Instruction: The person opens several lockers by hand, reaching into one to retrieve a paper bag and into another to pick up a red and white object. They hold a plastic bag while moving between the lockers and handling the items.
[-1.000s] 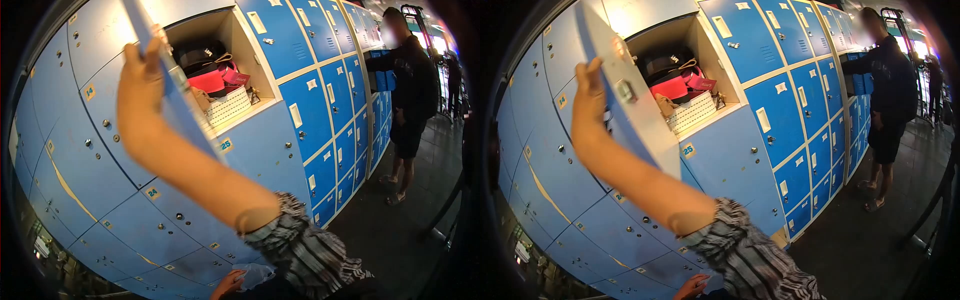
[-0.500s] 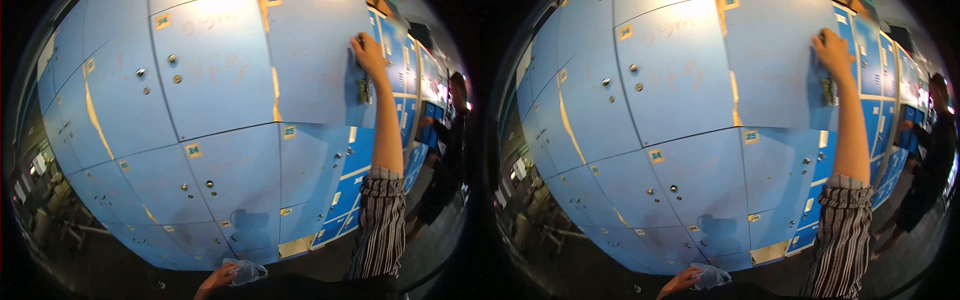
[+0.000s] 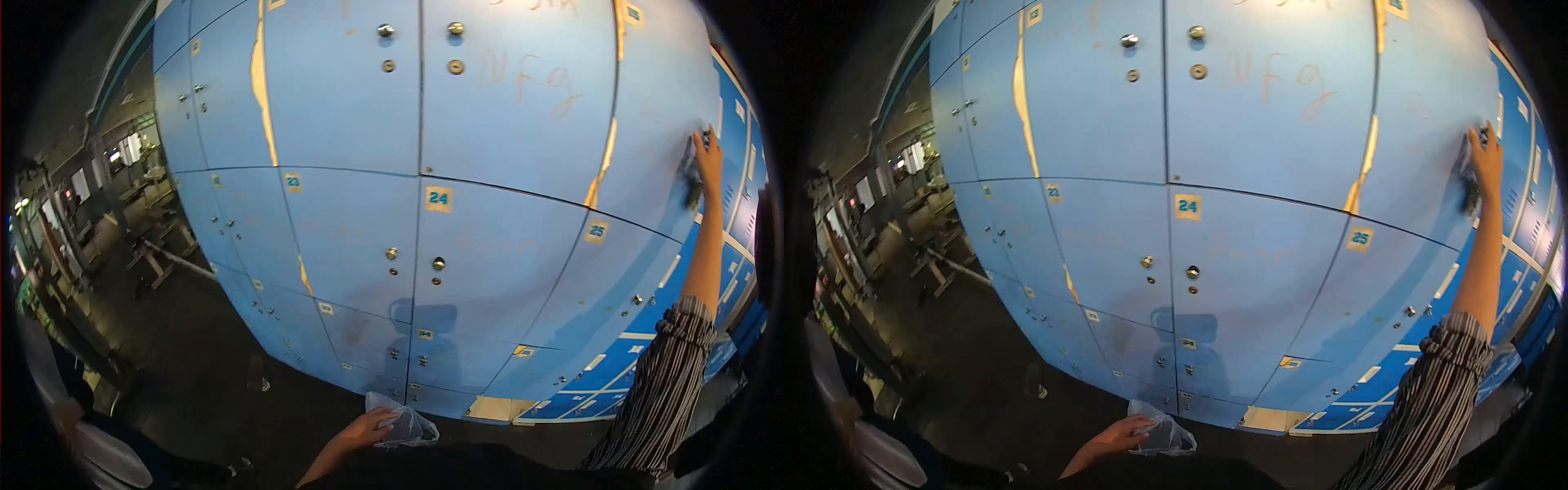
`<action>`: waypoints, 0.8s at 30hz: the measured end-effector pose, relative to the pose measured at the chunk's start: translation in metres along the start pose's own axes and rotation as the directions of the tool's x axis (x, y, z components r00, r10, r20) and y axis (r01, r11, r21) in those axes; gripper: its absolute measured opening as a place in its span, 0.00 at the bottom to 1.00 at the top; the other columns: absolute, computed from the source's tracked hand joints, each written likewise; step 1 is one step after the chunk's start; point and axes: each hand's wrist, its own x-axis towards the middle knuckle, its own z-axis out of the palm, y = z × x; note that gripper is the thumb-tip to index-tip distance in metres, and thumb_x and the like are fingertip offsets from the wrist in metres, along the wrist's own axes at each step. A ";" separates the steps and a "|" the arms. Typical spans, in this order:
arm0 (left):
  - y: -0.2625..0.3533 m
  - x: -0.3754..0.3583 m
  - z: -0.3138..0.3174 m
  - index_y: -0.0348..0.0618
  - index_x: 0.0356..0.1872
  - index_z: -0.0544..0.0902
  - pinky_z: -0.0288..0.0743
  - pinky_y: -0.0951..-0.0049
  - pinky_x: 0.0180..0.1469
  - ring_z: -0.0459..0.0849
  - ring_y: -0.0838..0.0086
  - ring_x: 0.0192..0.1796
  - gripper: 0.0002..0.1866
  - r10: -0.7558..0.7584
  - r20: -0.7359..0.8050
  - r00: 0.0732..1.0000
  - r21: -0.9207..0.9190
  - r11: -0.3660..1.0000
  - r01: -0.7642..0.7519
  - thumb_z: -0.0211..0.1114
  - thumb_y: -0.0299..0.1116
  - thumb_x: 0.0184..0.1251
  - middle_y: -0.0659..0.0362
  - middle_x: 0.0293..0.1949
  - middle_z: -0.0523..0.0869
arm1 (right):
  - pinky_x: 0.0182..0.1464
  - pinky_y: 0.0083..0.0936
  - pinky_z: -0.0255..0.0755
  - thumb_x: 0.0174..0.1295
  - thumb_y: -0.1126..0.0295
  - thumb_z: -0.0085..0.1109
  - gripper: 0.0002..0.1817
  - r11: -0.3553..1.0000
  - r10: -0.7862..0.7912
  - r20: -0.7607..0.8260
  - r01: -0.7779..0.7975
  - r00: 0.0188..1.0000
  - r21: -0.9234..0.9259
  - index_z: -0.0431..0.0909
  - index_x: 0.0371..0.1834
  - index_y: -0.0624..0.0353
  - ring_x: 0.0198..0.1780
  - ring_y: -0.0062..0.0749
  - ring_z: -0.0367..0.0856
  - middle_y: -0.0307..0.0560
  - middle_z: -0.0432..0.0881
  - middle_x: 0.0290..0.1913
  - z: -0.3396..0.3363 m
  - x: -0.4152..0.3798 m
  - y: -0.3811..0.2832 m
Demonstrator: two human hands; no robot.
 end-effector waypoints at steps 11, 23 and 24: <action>0.005 0.005 -0.003 0.42 0.57 0.71 0.69 0.69 0.55 0.73 0.62 0.54 0.20 0.000 -0.009 1.000 -0.140 0.990 -0.002 0.54 0.36 0.66 0.50 0.55 0.71 | 0.56 0.45 0.62 0.57 0.61 0.57 0.25 0.871 -0.472 0.012 0.468 0.881 -0.150 0.68 0.59 0.44 0.60 0.50 0.65 0.51 0.69 0.59 -0.007 -0.234 -0.252; -0.009 -0.019 -0.024 0.43 0.58 0.71 0.72 0.70 0.48 0.75 0.70 0.46 0.21 -0.044 -0.026 0.999 -0.172 0.984 0.039 0.57 0.34 0.63 0.53 0.54 0.71 | 0.27 0.43 0.71 0.58 0.63 0.53 0.07 0.897 -0.341 0.599 0.059 0.724 0.439 0.73 0.34 0.53 0.28 0.51 0.78 0.51 0.76 0.28 0.044 -0.448 -0.379; -0.009 -0.024 -0.026 0.42 0.58 0.71 0.72 0.71 0.47 0.75 0.70 0.46 0.21 -0.066 0.003 0.998 -0.205 0.977 0.065 0.57 0.34 0.64 0.53 0.54 0.71 | 0.26 0.43 0.70 0.58 0.63 0.53 0.07 0.900 -0.314 0.589 0.036 0.744 0.434 0.73 0.34 0.53 0.28 0.51 0.77 0.51 0.75 0.28 0.043 -0.453 -0.378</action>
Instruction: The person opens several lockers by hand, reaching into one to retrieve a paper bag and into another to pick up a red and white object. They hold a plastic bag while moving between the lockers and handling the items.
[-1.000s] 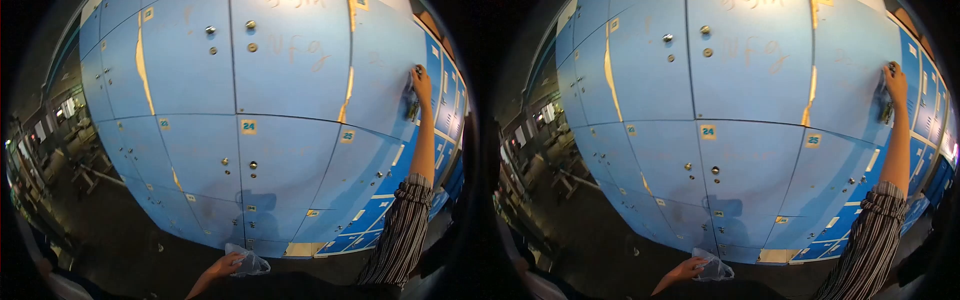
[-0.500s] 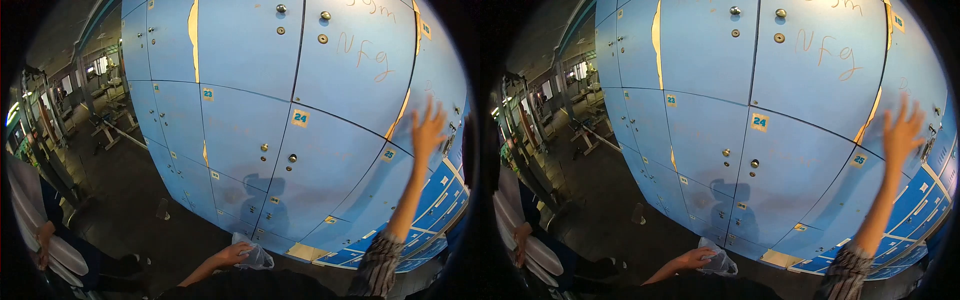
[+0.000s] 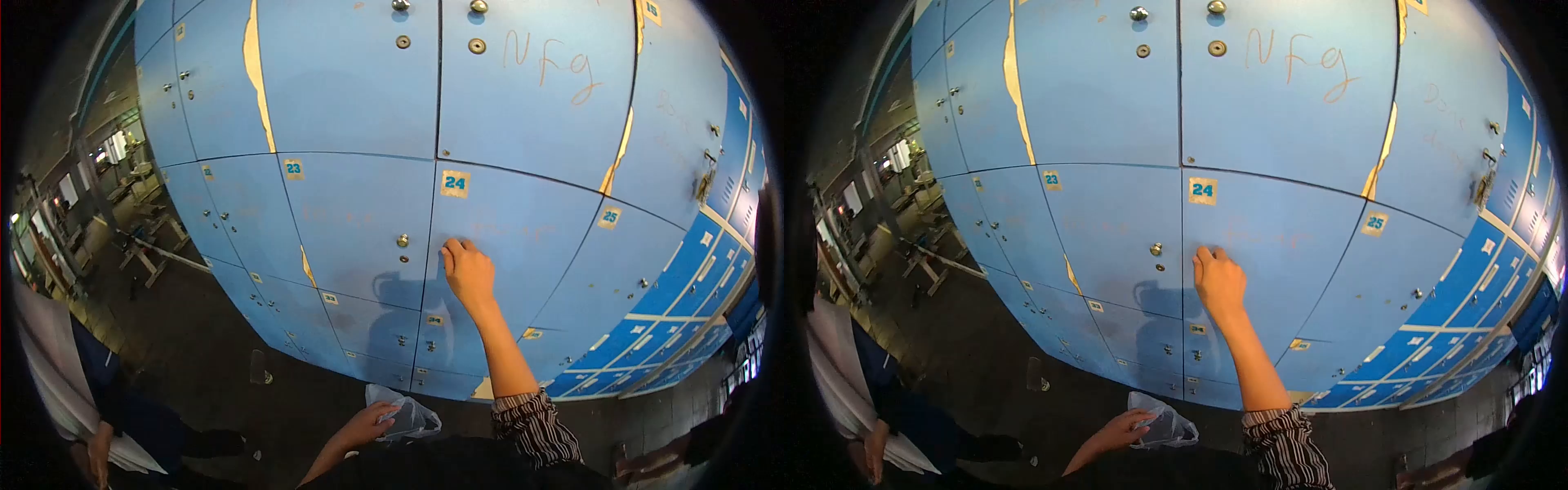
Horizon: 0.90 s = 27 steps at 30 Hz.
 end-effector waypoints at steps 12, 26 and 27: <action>-0.003 -0.007 -0.047 0.46 0.59 0.71 0.76 0.77 0.39 0.76 0.75 0.39 0.21 0.195 0.153 0.969 0.080 0.975 -0.209 0.55 0.37 0.67 0.51 0.57 0.68 | 0.24 0.41 0.68 0.51 0.69 0.56 0.06 0.999 -0.039 -0.173 0.040 0.984 0.003 0.70 0.30 0.53 0.24 0.47 0.76 0.48 0.74 0.24 0.024 -0.001 0.007; -0.023 -0.028 -0.100 0.44 0.57 0.72 0.72 0.73 0.44 0.76 0.69 0.43 0.21 0.086 0.054 0.995 -0.033 0.996 -0.084 0.56 0.37 0.64 0.53 0.53 0.72 | 0.24 0.36 0.73 0.49 0.65 0.62 0.15 0.972 -0.103 0.026 0.106 0.994 -0.211 0.70 0.36 0.55 0.28 0.42 0.80 0.47 0.76 0.31 0.072 0.031 -0.072; -0.029 -0.029 -0.100 0.44 0.57 0.72 0.72 0.72 0.45 0.76 0.69 0.43 0.21 0.096 0.042 0.994 -0.026 0.995 -0.095 0.57 0.37 0.64 0.53 0.53 0.72 | 0.24 0.36 0.73 0.48 0.66 0.62 0.14 0.971 -0.104 0.042 0.111 0.994 -0.213 0.70 0.36 0.55 0.28 0.42 0.79 0.47 0.76 0.32 0.071 0.031 -0.071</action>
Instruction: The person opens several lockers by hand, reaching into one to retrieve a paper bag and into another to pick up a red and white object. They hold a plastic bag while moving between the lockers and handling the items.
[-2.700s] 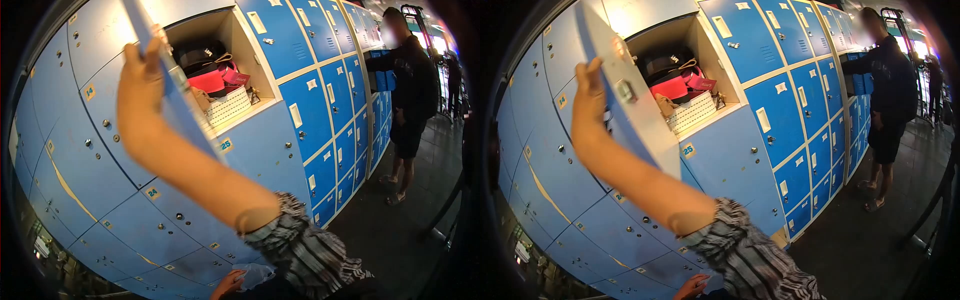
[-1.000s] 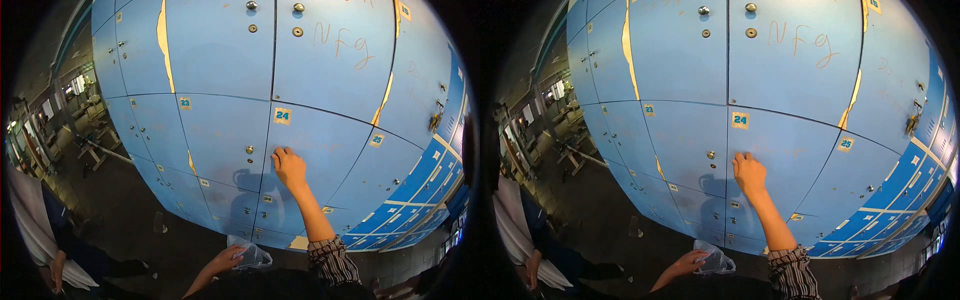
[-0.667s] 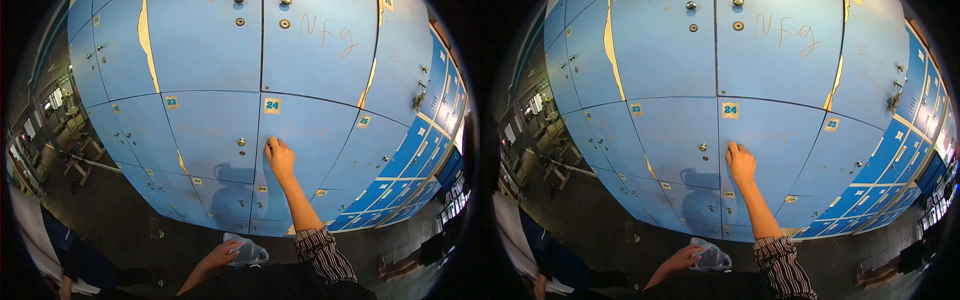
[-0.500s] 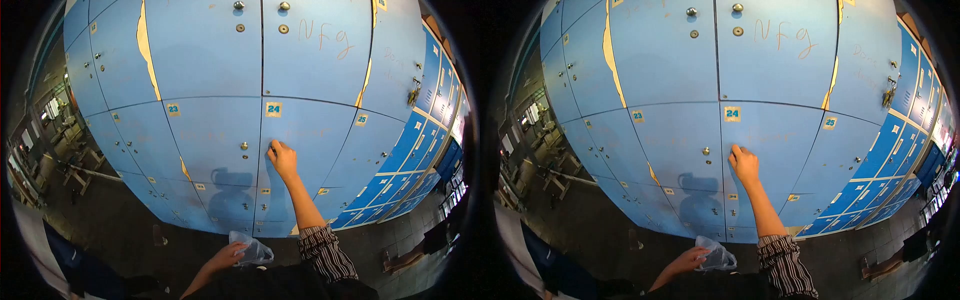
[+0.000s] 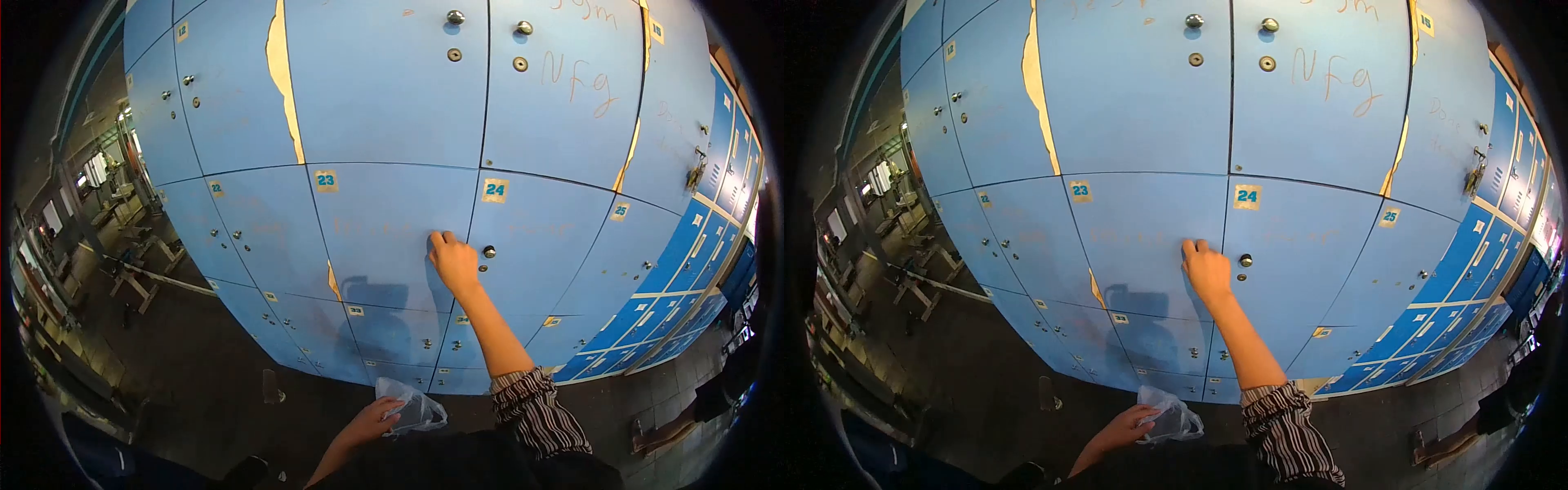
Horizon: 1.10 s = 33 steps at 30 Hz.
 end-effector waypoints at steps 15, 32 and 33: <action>-0.041 -0.029 -0.029 0.46 0.58 0.73 0.70 0.70 0.53 0.74 0.64 0.53 0.21 0.040 -0.101 0.994 0.158 0.987 -0.023 0.55 0.40 0.66 0.51 0.55 0.71 | 0.25 0.32 0.73 0.56 0.65 0.55 0.10 0.943 0.161 0.404 -0.020 0.900 -0.332 0.74 0.41 0.48 0.30 0.41 0.81 0.53 0.80 0.39 -0.018 0.011 -0.091; -0.126 -0.220 -0.049 0.45 0.57 0.71 0.72 0.67 0.46 0.77 0.66 0.47 0.21 -0.247 -0.593 0.766 -0.167 0.969 0.183 0.54 0.43 0.67 0.52 0.54 0.75 | 0.40 0.39 0.71 0.60 0.59 0.52 0.14 0.612 -0.086 0.165 -0.079 0.983 0.787 0.74 0.44 0.52 0.39 0.48 0.79 0.50 0.81 0.35 0.221 0.137 -0.383; -0.128 -0.230 -0.047 0.45 0.57 0.71 0.72 0.66 0.46 0.78 0.66 0.46 0.21 -0.305 -0.587 0.750 -0.272 0.947 0.172 0.53 0.43 0.67 0.52 0.53 0.75 | 0.38 0.39 0.71 0.61 0.58 0.51 0.12 0.593 -0.066 0.169 -0.098 0.983 0.799 0.75 0.40 0.53 0.37 0.48 0.79 0.50 0.81 0.32 0.219 0.129 -0.392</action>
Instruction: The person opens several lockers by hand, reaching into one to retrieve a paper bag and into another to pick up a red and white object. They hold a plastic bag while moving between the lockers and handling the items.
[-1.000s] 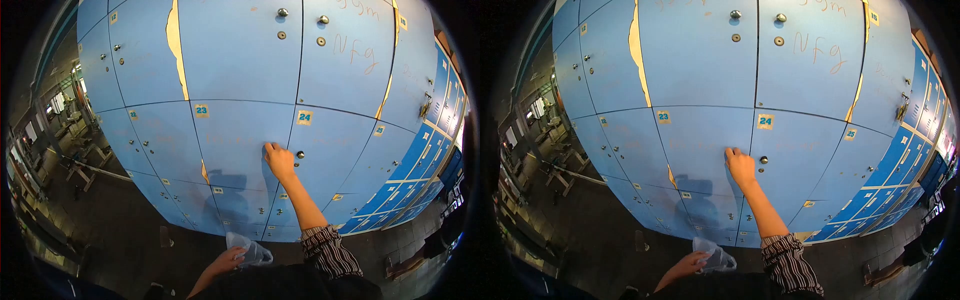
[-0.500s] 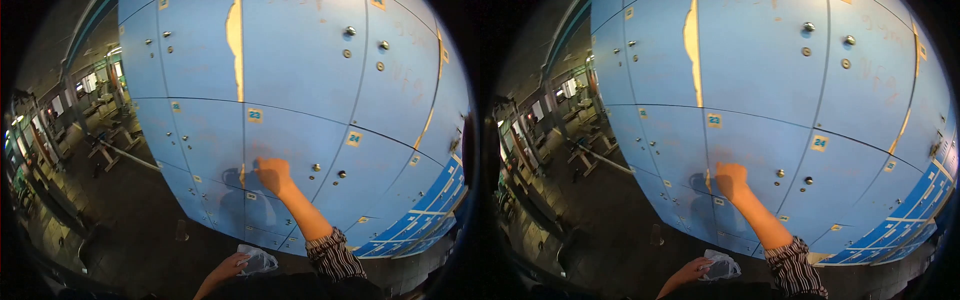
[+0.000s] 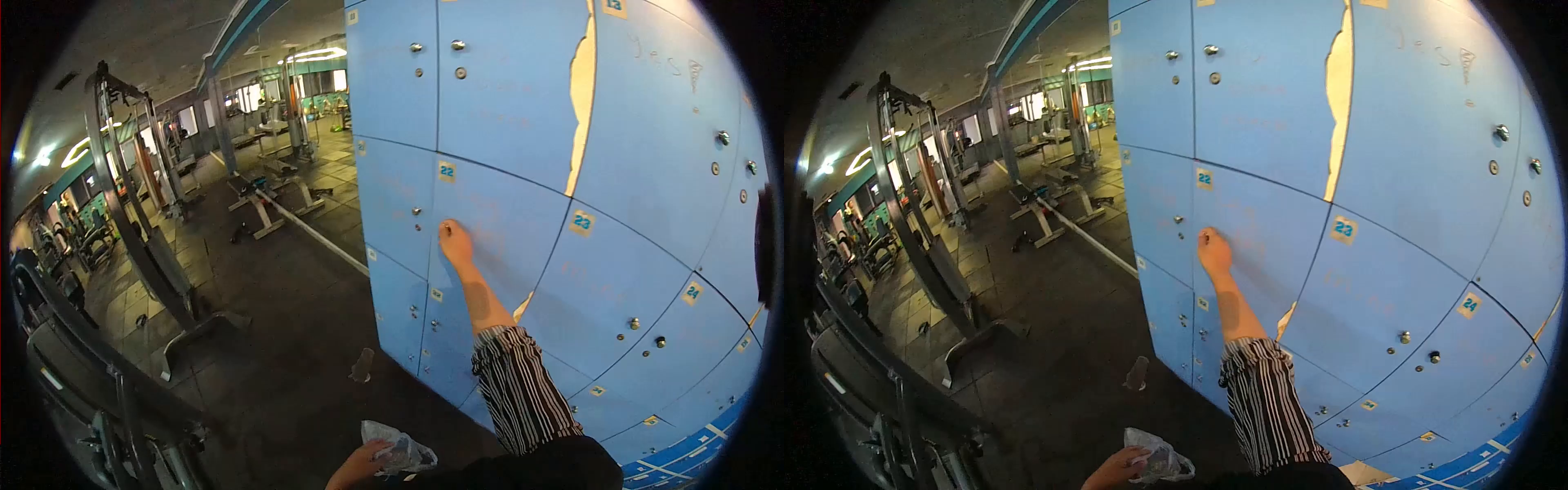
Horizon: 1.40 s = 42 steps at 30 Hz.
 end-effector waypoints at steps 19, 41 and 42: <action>0.060 0.072 -0.003 0.41 0.53 0.75 0.70 0.66 0.52 0.75 0.59 0.53 0.17 0.081 0.313 0.946 0.100 0.988 -0.117 0.55 0.35 0.66 0.50 0.53 0.73 | 0.19 0.16 0.47 0.65 0.63 0.45 0.18 0.774 0.361 -0.201 -0.172 0.911 0.609 0.68 0.17 0.55 0.17 0.12 0.57 0.28 0.63 0.15 -0.213 -0.255 -0.043; 0.051 0.071 -0.055 0.43 0.56 0.72 0.78 0.73 0.38 0.79 0.68 0.43 0.20 -0.029 0.231 0.973 0.017 1.000 0.025 0.51 0.22 0.61 0.53 0.49 0.75 | 0.40 0.27 0.69 0.53 0.72 0.54 0.08 0.881 0.439 -0.112 -0.403 0.892 0.248 0.76 0.34 0.64 0.36 0.31 0.76 0.42 0.78 0.32 -0.262 -0.265 -0.028; 0.056 0.080 -0.057 0.43 0.57 0.72 0.78 0.73 0.37 0.79 0.67 0.44 0.21 -0.014 0.240 0.971 0.011 1.000 0.012 0.51 0.22 0.61 0.54 0.49 0.75 | 0.41 0.29 0.70 0.51 0.72 0.55 0.09 0.912 0.404 -0.021 -0.401 0.915 0.086 0.76 0.34 0.65 0.37 0.33 0.76 0.43 0.79 0.32 -0.275 -0.267 -0.031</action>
